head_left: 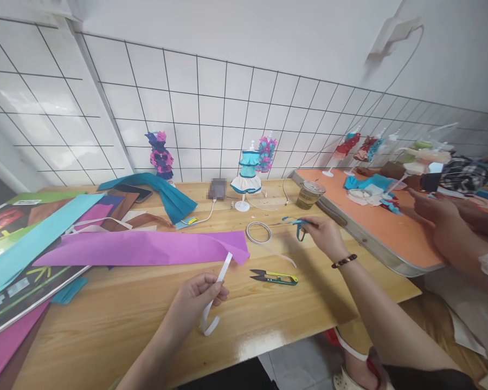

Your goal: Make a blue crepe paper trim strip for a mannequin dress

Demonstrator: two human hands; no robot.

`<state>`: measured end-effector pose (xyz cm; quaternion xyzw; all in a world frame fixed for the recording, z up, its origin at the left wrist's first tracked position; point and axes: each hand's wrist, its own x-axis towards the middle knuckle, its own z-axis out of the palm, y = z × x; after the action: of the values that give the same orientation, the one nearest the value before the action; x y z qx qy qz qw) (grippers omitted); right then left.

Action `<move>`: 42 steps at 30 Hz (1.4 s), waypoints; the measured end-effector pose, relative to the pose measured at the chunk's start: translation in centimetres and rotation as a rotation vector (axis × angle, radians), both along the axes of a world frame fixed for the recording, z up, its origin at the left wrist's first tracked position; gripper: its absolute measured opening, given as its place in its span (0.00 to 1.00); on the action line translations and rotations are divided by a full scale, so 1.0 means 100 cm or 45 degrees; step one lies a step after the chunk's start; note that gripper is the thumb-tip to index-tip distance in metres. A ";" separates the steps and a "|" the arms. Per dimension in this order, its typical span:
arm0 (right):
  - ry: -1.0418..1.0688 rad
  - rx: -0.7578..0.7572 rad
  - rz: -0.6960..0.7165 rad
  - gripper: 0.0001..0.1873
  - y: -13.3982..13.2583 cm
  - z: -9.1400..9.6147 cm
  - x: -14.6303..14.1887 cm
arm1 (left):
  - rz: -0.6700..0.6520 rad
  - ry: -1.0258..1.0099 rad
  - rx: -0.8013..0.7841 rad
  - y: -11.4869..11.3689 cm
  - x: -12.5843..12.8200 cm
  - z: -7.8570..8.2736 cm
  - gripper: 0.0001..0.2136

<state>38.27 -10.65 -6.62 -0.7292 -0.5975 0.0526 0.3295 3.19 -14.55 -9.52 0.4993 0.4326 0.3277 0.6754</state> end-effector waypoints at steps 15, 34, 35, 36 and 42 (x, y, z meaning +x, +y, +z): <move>-0.365 -0.378 0.793 0.10 -0.079 0.020 -0.164 | 0.129 0.078 0.470 -0.021 0.030 0.020 0.10; 0.681 -0.623 1.004 0.09 -0.080 -0.013 -0.212 | 0.309 0.461 0.579 -0.009 -0.007 0.011 0.13; 0.518 -0.562 0.992 0.12 -0.081 -0.010 -0.211 | 0.282 0.497 0.569 -0.008 -0.010 0.011 0.14; 0.354 -0.480 0.973 0.13 -0.081 -0.005 -0.209 | 0.238 0.527 0.555 -0.007 -0.012 0.011 0.15; 0.134 -0.250 0.960 0.14 -0.069 0.016 -0.192 | -0.199 0.310 0.311 -0.009 -0.018 0.007 0.19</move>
<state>19.07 -17.56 -5.06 -0.4830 -0.7979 0.2641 0.2458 1.34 -15.50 -8.86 0.6455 0.4282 0.2615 0.5758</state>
